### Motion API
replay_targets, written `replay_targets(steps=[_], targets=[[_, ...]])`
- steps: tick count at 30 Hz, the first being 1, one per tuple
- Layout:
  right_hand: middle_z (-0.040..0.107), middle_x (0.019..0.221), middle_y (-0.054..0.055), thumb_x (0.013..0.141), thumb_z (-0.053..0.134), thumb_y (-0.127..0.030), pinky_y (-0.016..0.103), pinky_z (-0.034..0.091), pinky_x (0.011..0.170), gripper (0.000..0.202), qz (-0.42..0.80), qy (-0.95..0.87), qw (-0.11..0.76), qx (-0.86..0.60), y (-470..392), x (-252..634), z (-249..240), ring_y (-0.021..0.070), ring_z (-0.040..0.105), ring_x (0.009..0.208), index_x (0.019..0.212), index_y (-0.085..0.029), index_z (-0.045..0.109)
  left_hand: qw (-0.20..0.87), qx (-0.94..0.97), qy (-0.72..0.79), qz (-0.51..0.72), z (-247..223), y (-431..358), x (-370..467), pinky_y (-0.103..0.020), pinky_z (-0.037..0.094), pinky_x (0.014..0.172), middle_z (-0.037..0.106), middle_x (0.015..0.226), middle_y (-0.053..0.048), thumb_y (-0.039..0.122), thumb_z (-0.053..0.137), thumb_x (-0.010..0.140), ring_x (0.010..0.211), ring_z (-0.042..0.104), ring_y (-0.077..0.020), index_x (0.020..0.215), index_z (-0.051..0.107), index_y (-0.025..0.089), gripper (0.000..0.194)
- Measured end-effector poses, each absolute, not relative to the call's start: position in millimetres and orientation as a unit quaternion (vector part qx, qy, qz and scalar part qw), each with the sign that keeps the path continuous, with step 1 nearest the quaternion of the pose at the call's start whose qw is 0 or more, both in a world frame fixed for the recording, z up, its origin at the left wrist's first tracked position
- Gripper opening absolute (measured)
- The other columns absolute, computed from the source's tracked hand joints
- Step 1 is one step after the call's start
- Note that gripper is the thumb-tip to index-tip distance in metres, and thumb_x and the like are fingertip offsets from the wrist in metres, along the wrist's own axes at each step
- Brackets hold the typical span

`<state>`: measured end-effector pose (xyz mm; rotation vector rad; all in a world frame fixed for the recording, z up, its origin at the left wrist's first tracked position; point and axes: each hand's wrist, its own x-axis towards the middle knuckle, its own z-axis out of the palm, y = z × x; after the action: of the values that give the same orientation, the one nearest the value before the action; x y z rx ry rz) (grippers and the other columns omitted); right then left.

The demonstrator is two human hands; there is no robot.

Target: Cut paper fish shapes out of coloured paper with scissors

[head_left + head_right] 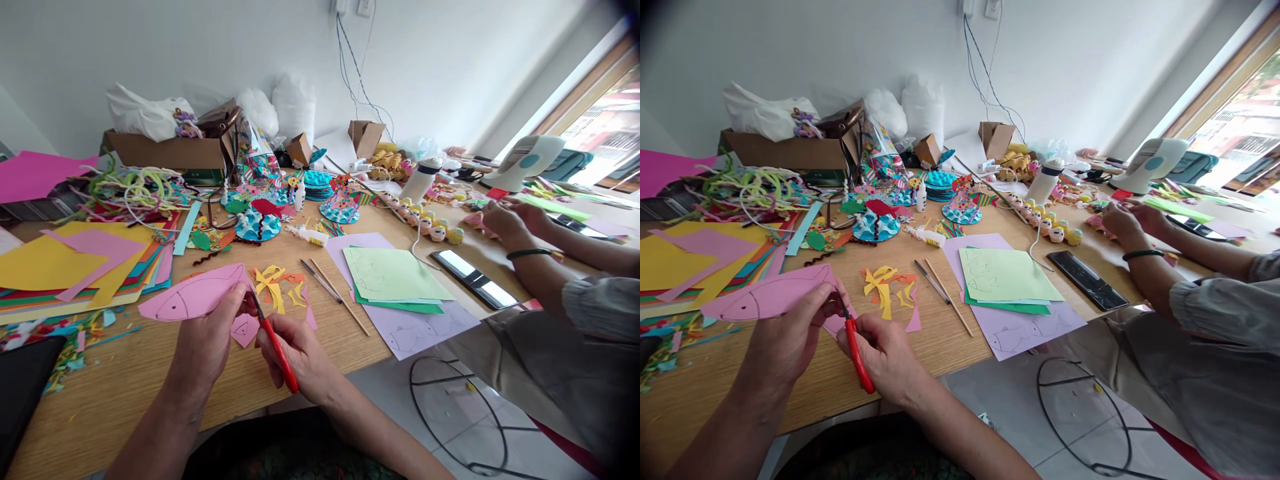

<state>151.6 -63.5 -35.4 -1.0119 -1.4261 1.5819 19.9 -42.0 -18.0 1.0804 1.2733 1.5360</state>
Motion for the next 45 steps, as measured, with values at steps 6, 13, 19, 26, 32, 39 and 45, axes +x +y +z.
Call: replay_targets(steps=[6, 13, 19, 26, 32, 39, 45], targets=[[0.038, 0.054, -0.006, 0.081, 0.063, -0.054, 0.02, 0.026, 0.044, 0.041, 0.621, -0.562, 0.381, -0.393, -63, 153, -39, 0.0081, 0.036, 0.048, 0.064, -0.019, 0.048, 0.429, 0.424, 0.503, 0.619, -21, -42, 18, -0.029, 0.056, 0.062, 0.068, 0.066, 0.0, 0.029, 0.069, 0.071, 0.061, 0.064, -0.0164, 0.071, 0.067, 0.017, 0.012], [0.036, 0.054, -0.006, 0.079, 0.063, -0.059, 0.02, 0.025, 0.043, 0.045, 0.625, -0.554, 0.379, -0.399, -64, 153, -39, 0.0078, 0.034, 0.047, 0.064, -0.019, 0.047, 0.427, 0.421, 0.501, 0.625, -24, -41, 19, -0.028, 0.056, 0.062, 0.069, 0.068, 0.0, 0.029, 0.07, 0.071, 0.063, 0.065, -0.017, 0.071, 0.067, 0.017, 0.012], [0.036, 0.054, -0.006, 0.08, 0.064, -0.055, 0.019, 0.025, 0.042, 0.043, 0.63, -0.554, 0.379, -0.391, -64, 154, -41, 0.0072, 0.033, 0.047, 0.063, -0.019, 0.046, 0.427, 0.422, 0.496, 0.627, -26, -40, 18, -0.028, 0.055, 0.064, 0.069, 0.069, 0.001, 0.028, 0.069, 0.072, 0.064, 0.064, -0.0164, 0.073, 0.068, 0.018, 0.01], [0.035, 0.054, -0.006, 0.081, 0.063, -0.055, 0.02, 0.024, 0.042, 0.042, 0.627, -0.561, 0.373, -0.391, -63, 156, -45, 0.0071, 0.032, 0.046, 0.065, -0.019, 0.047, 0.472, 0.379, 0.471, 0.641, -20, -42, 22, -0.021, 0.053, 0.06, 0.067, 0.064, 0.005, 0.022, 0.072, 0.068, 0.061, 0.061, -0.0114, 0.067, 0.069, 0.019, 0.005], [0.036, 0.054, -0.006, 0.081, 0.064, -0.054, 0.02, 0.024, 0.043, 0.042, 0.626, -0.564, 0.373, -0.388, -64, 158, -46, 0.0074, 0.032, 0.047, 0.064, -0.019, 0.046, 0.492, 0.388, 0.469, 0.623, -18, -43, 21, -0.021, 0.052, 0.057, 0.067, 0.061, 0.004, 0.024, 0.072, 0.067, 0.058, 0.06, -0.0119, 0.066, 0.07, 0.018, 0.007], [0.036, 0.053, -0.006, 0.08, 0.064, -0.057, 0.02, 0.024, 0.042, 0.044, 0.628, -0.559, 0.37, -0.396, -66, 159, -44, 0.0073, 0.032, 0.047, 0.063, -0.019, 0.046, 0.494, 0.407, 0.47, 0.607, -17, -43, 19, -0.024, 0.052, 0.056, 0.066, 0.061, 0.002, 0.027, 0.071, 0.068, 0.057, 0.06, -0.0136, 0.063, 0.07, 0.018, 0.011], [0.035, 0.054, -0.006, 0.079, 0.063, -0.059, 0.02, 0.023, 0.042, 0.047, 0.617, -0.566, 0.365, -0.407, -67, 161, -41, 0.0073, 0.031, 0.048, 0.063, -0.02, 0.044, 0.51, 0.397, 0.484, 0.59, -14, -44, 18, -0.024, 0.053, 0.054, 0.067, 0.059, -0.001, 0.03, 0.073, 0.062, 0.056, 0.061, -0.0145, 0.062, 0.07, 0.016, 0.014]])
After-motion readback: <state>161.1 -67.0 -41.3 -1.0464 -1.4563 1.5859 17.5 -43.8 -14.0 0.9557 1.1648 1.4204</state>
